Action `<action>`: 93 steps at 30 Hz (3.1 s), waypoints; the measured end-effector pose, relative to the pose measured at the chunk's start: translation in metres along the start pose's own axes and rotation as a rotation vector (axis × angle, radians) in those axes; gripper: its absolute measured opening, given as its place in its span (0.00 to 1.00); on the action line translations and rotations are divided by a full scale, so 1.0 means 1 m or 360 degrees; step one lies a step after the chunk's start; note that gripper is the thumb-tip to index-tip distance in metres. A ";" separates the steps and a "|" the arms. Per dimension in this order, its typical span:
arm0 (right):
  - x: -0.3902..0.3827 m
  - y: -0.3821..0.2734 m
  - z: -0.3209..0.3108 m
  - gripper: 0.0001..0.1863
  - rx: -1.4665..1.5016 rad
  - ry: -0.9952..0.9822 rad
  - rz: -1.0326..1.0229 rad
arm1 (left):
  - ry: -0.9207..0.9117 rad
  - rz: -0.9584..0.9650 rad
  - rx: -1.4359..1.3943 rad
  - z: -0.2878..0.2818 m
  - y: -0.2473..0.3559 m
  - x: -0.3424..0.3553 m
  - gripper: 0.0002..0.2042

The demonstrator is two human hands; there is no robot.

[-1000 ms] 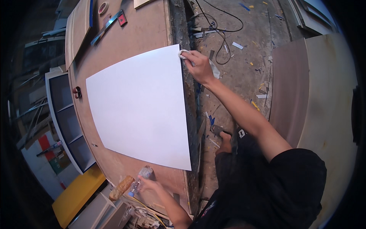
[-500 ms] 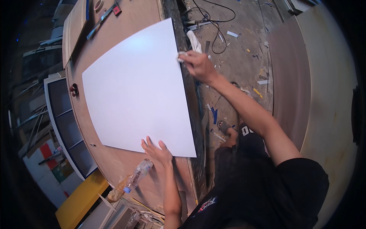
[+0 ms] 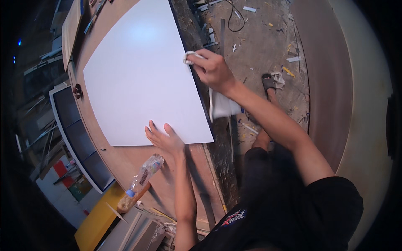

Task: The person wipes a white rectangular panel with a wet cloth, then moves blue and white panels to a stack. The person then places a wooden panel on the workbench and sands its edges with an electric sander.

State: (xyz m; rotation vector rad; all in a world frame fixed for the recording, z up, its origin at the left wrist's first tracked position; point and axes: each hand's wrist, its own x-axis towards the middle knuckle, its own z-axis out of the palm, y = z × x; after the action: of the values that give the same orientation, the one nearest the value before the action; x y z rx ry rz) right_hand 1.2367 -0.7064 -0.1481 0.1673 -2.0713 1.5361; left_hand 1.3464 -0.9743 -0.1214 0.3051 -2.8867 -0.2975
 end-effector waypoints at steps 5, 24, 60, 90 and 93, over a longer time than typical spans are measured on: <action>-0.159 -0.077 -0.010 0.13 0.0067 -0.0104 0.0096 | 0.0043 0.0001 -0.0001 0.003 -0.002 -0.007 0.29; -0.140 -0.068 -0.004 0.12 0.0220 0.0061 0.0127 | 0.0083 0.0052 0.0002 0.005 -0.007 -0.008 0.29; -0.150 -0.109 0.003 0.11 0.0240 0.0263 0.0757 | -0.0134 -0.0086 -0.0029 -0.003 0.009 -0.008 0.31; -0.154 -0.111 0.009 0.15 0.0224 0.0253 0.0690 | -0.0116 0.0049 0.0118 -0.002 0.000 -0.004 0.32; -0.094 -0.082 0.016 0.14 0.0125 0.0306 0.0628 | -0.0136 0.0080 0.0096 -0.002 0.000 -0.005 0.32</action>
State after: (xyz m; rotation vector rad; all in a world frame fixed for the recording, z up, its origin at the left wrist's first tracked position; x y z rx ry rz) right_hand 1.3438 -0.7692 -0.1283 -0.3689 -1.9698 1.7830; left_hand 1.3517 -0.9733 -0.1209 0.2348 -2.9863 -0.2197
